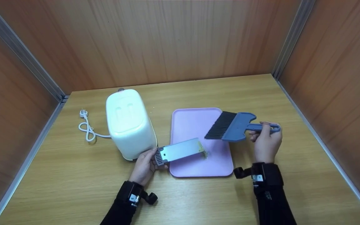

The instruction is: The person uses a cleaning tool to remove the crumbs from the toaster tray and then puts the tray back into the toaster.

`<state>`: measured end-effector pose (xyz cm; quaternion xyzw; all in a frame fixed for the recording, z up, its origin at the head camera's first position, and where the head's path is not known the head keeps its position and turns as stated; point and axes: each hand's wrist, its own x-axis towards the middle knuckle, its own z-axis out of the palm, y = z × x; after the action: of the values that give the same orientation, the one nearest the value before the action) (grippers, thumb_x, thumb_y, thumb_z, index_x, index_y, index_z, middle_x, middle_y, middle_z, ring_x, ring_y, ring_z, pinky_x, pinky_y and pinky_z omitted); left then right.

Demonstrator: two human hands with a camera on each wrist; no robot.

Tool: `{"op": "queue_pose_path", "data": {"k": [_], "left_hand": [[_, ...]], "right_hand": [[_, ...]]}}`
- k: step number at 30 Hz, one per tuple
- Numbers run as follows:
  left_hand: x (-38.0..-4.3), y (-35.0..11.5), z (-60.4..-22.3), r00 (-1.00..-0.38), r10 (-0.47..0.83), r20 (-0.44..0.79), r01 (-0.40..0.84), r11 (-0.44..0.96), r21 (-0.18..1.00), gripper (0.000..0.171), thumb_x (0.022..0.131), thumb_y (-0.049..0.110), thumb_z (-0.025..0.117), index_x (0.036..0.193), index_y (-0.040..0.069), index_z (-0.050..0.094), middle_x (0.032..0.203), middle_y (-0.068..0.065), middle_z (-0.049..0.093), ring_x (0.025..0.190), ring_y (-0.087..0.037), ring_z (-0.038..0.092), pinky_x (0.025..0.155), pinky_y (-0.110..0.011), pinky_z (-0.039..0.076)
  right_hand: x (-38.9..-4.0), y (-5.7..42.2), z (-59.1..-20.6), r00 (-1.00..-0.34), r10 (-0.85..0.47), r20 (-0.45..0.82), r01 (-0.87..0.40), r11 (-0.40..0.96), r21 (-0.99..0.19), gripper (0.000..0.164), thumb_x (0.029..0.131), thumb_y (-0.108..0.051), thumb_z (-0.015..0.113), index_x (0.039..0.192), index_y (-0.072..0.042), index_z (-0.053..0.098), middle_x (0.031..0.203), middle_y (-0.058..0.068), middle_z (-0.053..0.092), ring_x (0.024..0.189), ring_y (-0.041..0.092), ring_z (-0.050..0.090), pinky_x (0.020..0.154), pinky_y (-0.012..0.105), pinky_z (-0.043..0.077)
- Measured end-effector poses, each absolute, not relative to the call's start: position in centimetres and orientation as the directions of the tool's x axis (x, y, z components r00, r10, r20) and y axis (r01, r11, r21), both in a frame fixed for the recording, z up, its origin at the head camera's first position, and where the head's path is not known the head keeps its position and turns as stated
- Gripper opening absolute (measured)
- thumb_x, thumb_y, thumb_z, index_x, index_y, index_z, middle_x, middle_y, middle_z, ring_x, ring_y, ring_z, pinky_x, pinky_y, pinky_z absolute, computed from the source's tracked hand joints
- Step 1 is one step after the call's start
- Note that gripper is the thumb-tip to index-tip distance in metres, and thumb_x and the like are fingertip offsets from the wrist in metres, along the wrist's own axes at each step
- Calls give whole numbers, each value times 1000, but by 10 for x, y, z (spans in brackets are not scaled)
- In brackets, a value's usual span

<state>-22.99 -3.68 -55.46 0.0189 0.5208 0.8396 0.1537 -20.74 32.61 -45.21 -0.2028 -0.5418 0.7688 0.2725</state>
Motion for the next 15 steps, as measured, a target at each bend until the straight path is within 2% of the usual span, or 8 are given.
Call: {"op": "queue_pose_path", "data": {"k": [7,15], "left_hand": [[-230,-37,-554,-949,285,-134,-247,-408,879,39,107,22,40,121,-8,61,106,-21,72,85,-26,73,72,-43,63],[-230,-38,-552,-945,296,-138,-255,-404,879,42,106,27,45,121,-9,59,107,-23,71,87,-27,73,75,-45,62]], "right_hand": [[-215,296,-455,-826,564,-12,-228,-353,-907,21,106,-17,42,112,1,51,65,11,62,48,16,54,45,23,49],[-221,256,-470,-866,500,-18,-169,-326,-930,23,106,-18,38,112,0,50,64,8,63,47,12,53,46,21,49]]}}
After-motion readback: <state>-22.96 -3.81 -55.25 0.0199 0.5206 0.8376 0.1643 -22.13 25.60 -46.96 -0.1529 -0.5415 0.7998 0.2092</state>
